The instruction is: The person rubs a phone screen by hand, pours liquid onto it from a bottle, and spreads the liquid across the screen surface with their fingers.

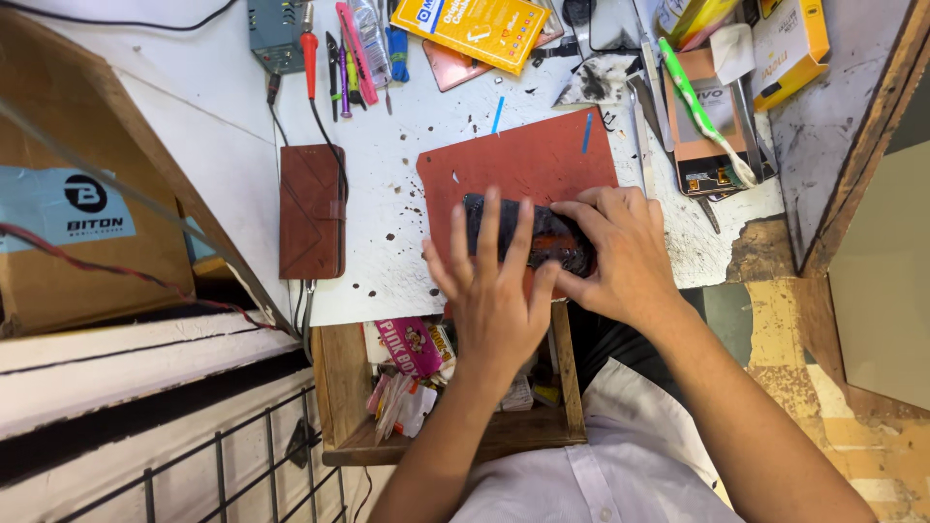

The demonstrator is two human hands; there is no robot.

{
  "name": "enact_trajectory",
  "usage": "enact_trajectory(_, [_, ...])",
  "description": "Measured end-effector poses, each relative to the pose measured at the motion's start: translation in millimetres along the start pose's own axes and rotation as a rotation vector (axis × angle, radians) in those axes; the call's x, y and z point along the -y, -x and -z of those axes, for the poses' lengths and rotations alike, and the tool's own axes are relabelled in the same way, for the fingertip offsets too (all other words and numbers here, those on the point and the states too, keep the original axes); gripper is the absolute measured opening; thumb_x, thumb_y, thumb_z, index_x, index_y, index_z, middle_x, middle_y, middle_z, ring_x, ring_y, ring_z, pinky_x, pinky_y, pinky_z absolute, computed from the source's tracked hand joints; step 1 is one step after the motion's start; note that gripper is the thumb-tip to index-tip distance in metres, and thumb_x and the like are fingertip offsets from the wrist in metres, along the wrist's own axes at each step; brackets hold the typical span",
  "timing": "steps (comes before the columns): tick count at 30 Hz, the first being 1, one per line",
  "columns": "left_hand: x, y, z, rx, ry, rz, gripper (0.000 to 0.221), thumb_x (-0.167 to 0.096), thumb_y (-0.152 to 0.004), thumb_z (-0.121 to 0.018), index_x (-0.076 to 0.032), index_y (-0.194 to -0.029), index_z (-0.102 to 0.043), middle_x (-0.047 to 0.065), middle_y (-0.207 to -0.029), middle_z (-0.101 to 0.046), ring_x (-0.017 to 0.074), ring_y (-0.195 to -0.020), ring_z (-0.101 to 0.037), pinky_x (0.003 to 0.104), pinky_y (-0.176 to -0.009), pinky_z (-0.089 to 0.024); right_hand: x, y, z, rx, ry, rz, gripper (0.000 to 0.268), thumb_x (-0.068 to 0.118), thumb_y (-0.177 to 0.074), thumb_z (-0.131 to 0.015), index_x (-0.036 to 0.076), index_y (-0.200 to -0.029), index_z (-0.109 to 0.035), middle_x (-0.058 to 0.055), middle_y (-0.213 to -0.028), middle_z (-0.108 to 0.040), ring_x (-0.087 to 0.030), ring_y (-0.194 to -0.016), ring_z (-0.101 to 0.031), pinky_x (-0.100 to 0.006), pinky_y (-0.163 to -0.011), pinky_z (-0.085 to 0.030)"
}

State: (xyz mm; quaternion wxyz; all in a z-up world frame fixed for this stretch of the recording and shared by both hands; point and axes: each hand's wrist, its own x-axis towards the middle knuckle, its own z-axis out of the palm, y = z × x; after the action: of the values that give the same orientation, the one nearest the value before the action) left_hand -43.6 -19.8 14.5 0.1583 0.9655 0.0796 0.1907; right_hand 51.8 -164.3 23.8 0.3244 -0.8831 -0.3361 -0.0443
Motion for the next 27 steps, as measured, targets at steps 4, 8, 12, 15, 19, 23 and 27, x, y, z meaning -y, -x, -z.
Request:
enact_trajectory(4, [-3.3, 3.5, -4.1, 0.118, -0.047, 0.033, 0.049, -0.049, -0.103, -0.053, -0.020, -0.140, -0.066, 0.005, -0.167, -0.031, 0.0378, -0.155, -0.020, 0.070, -0.122, -0.002, -3.4, -0.1, -1.7, 0.022, -0.007, 0.002, 0.070, 0.041, -0.065, -0.082, 0.009, -0.125, -0.069, -0.010, -0.118, -0.060, -0.032, -0.113, -0.050, -0.046, -0.098, -0.036])
enact_trajectory(8, [2.6, -11.2, -10.5, 0.060, -0.024, -0.026, 0.053, -0.049, -0.104, -0.052, -0.020, -0.147, -0.065, 0.004, -0.169, -0.030, 0.0364, -0.156, -0.020, 0.069, -0.125, -0.003, -2.0, 1.7, -2.5, 0.019, 0.015, -0.012, 0.065, 0.034, -0.067, -0.080, 0.010, -0.127, -0.069, -0.008, -0.122, -0.061, -0.031, -0.117, -0.050, -0.044, -0.098, -0.036])
enact_trajectory(12, [2.8, 6.2, 1.5, 0.086, -0.023, 0.036, 0.049, -0.048, -0.103, -0.052, -0.022, -0.143, -0.063, 0.007, -0.168, -0.029, 0.0388, -0.156, -0.018, 0.070, -0.123, -0.002, -1.6, -0.1, -0.2, 0.010, -0.012, -0.002, 0.071, 0.041, -0.063, -0.084, 0.007, -0.124, -0.068, -0.011, -0.119, -0.060, -0.033, -0.113, -0.049, -0.045, -0.095, -0.036])
enact_trajectory(15, [1.0, 3.2, -5.7, 0.126, -0.081, 0.018, 0.051, -0.050, -0.101, -0.052, -0.022, -0.143, -0.062, 0.004, -0.167, -0.030, 0.0372, -0.155, -0.018, 0.070, -0.120, -0.001, -1.6, -1.6, 0.4, 0.013, -0.006, 0.007, 0.072, 0.040, -0.062, -0.084, 0.008, -0.124, -0.069, -0.010, -0.118, -0.060, -0.032, -0.113, -0.049, -0.045, -0.097, -0.036])
enact_trajectory(19, [5.6, -16.9, -14.0, 0.077, -0.072, -0.022, 0.051, -0.049, -0.106, -0.050, -0.024, -0.149, -0.063, 0.003, -0.170, -0.030, 0.0348, -0.157, -0.018, 0.069, -0.125, -0.002, 0.2, -0.6, -0.6, 0.016, -0.004, -0.006, 0.069, 0.037, -0.066, -0.083, 0.007, -0.126, -0.068, -0.009, -0.120, -0.060, -0.032, -0.115, -0.049, -0.044, -0.095, -0.036])
enact_trajectory(23, [-3.1, -0.3, 0.0, 0.068, -0.031, -0.009, 0.051, -0.051, -0.104, -0.049, -0.022, -0.144, -0.063, 0.006, -0.168, -0.030, 0.0389, -0.156, -0.018, 0.071, -0.123, 0.000, -0.7, -1.1, 1.0, 0.005, -0.008, -0.009, 0.066, 0.036, -0.066, -0.082, 0.008, -0.124, -0.068, -0.010, -0.119, -0.060, -0.032, -0.114, -0.050, -0.045, -0.095, -0.036])
enact_trajectory(27, [-4.4, -5.8, -8.0, 0.142, -0.047, 0.034, 0.052, -0.050, -0.100, -0.050, -0.022, -0.141, -0.064, 0.006, -0.167, -0.031, 0.0386, -0.155, -0.020, 0.070, -0.122, 0.000, -0.8, 0.0, -0.5, 0.008, -0.016, -0.012, 0.065, 0.031, -0.064, -0.079, 0.009, -0.124, -0.069, -0.010, -0.120, -0.060, -0.032, -0.115, -0.050, -0.044, -0.095, -0.036])
